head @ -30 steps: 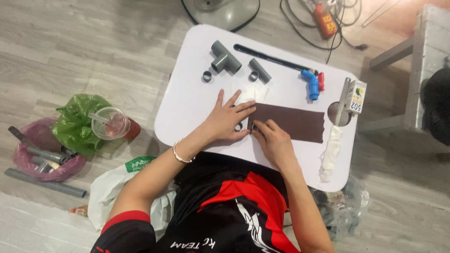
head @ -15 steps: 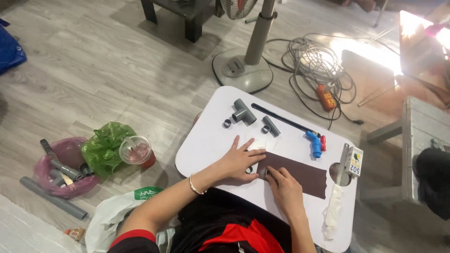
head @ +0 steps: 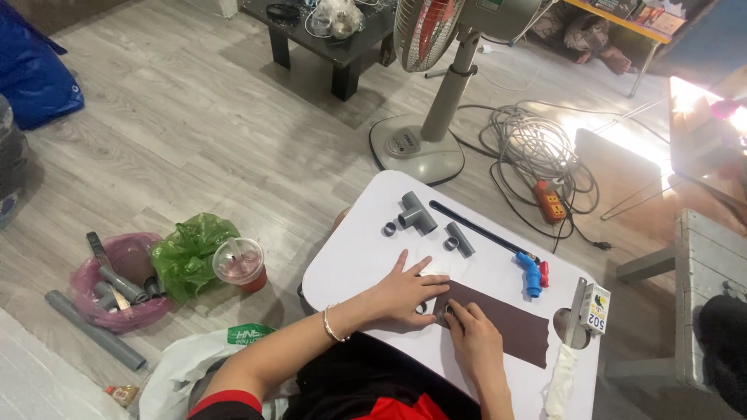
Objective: Sanding the inner edges of small PVC pipe fittings using a piece of sandpaper on a flat table.
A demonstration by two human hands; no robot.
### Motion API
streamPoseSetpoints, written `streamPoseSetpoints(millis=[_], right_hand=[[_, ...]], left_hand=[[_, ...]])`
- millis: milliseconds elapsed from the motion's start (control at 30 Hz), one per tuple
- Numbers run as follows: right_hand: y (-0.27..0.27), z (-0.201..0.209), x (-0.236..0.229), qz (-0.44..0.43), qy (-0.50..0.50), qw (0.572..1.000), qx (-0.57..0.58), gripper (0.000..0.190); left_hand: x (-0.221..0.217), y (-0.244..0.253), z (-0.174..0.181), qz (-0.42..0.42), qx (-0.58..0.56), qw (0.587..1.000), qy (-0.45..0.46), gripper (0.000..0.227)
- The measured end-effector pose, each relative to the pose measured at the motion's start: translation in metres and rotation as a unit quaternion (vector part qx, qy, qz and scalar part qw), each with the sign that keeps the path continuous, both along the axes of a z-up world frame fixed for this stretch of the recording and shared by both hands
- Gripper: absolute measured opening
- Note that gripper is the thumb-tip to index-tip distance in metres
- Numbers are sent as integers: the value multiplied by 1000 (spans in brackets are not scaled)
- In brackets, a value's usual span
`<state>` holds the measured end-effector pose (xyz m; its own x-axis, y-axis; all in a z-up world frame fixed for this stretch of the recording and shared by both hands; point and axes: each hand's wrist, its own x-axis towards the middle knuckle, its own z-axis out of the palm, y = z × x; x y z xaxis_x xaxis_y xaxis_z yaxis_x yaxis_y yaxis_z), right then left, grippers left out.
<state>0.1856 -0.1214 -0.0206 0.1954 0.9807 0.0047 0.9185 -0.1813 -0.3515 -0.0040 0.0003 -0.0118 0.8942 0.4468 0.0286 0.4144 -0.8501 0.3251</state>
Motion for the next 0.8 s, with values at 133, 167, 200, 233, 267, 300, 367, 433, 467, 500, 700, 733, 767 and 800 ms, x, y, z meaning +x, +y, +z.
streamPoseSetpoints(millis=[133,167,200,233,267,300,367,433,467,500,700,733,767,800], right_hand=[[-12,12,-2,15,18,1000,-15,35],[-11,9,3,-9,8,999,-30,35],[-12,6,7,-32,-2,998,-45,35],[-10,12,2,-31,-2,998,-45,35],[-6,19,-4,-54,24,998,-39,37],[-1,27,-9,-76,50,995,-32,39],[-2,17,-9,-59,42,997,-24,37],[-3,11,-7,-46,37,998,-11,36],[-7,10,-5,-41,26,999,-23,37],[-10,8,-3,-36,15,999,-34,37],[2,4,-2,-54,23,998,-1,39],[1,1,-4,-66,24,998,-4,39],[1,-2,-5,-28,25,999,29,37],[-6,-5,-5,1,24,998,61,34]], left_hand=[[2,2,-2,1,-8,1000,1,79],[2,3,-3,-2,-10,1000,-1,78],[1,2,-4,-3,-13,1000,-5,78],[2,0,-6,-2,-14,1000,-5,78],[2,1,-7,-2,-11,1000,-7,78],[2,3,-8,-1,-8,1000,-8,78],[2,2,-6,-3,-10,1000,-6,78],[1,4,-4,-8,-8,1000,0,79],[1,3,-4,-7,-14,1000,-6,79],[0,2,-4,-6,-20,1000,-11,79],[1,4,-3,-11,-15,1000,-2,79],[1,5,-4,-22,-19,1000,0,79],[1,7,-5,-14,-23,1000,9,80],[3,6,-7,-14,-28,999,19,81]])
